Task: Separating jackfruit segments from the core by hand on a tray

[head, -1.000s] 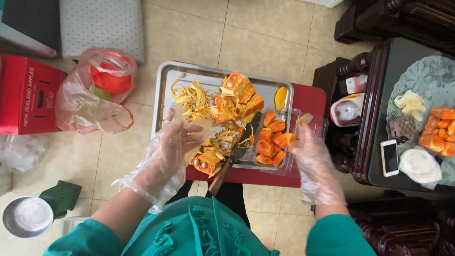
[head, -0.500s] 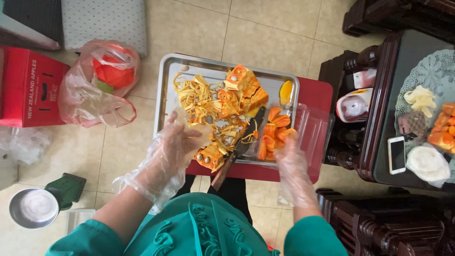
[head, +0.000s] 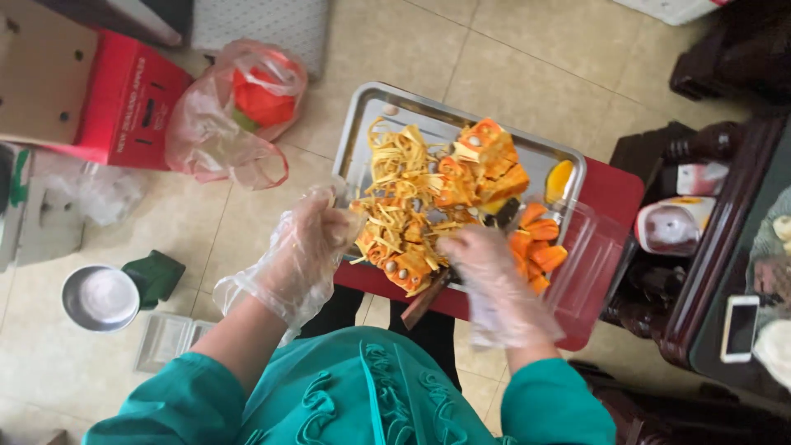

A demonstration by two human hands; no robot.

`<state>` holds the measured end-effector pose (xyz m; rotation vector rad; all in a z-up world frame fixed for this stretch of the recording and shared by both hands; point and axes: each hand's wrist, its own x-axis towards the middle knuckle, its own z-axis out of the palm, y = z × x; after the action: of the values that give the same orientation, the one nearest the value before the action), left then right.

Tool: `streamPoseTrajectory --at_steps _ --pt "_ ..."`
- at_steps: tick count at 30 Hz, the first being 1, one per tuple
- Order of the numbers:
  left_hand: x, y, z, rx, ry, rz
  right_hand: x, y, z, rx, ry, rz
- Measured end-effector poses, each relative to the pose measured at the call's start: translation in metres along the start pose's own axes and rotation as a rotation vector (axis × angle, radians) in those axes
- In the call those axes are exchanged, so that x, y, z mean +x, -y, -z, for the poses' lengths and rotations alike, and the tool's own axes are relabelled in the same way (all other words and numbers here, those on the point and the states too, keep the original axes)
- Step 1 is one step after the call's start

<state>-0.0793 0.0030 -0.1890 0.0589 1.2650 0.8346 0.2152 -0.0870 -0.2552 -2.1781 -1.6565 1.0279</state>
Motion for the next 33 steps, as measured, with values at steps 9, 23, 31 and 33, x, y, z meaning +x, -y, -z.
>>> streamPoseTrajectory --at_steps 9,23,31,33 --pt "0.011 0.031 0.039 -0.009 -0.161 -0.187 0.029 0.005 -0.066 -0.101 -0.300 0.280" --pt "0.007 0.040 0.048 0.232 -0.319 0.034 0.070 0.096 -0.046 -0.300 -0.112 0.250" --pt "0.195 0.166 0.163 0.767 -0.269 0.106 0.101 0.079 0.013 -0.258 -0.169 -0.077" --pt "0.234 0.191 0.174 0.886 -0.274 0.123 0.097 0.059 0.011 -0.310 -0.230 -0.119"
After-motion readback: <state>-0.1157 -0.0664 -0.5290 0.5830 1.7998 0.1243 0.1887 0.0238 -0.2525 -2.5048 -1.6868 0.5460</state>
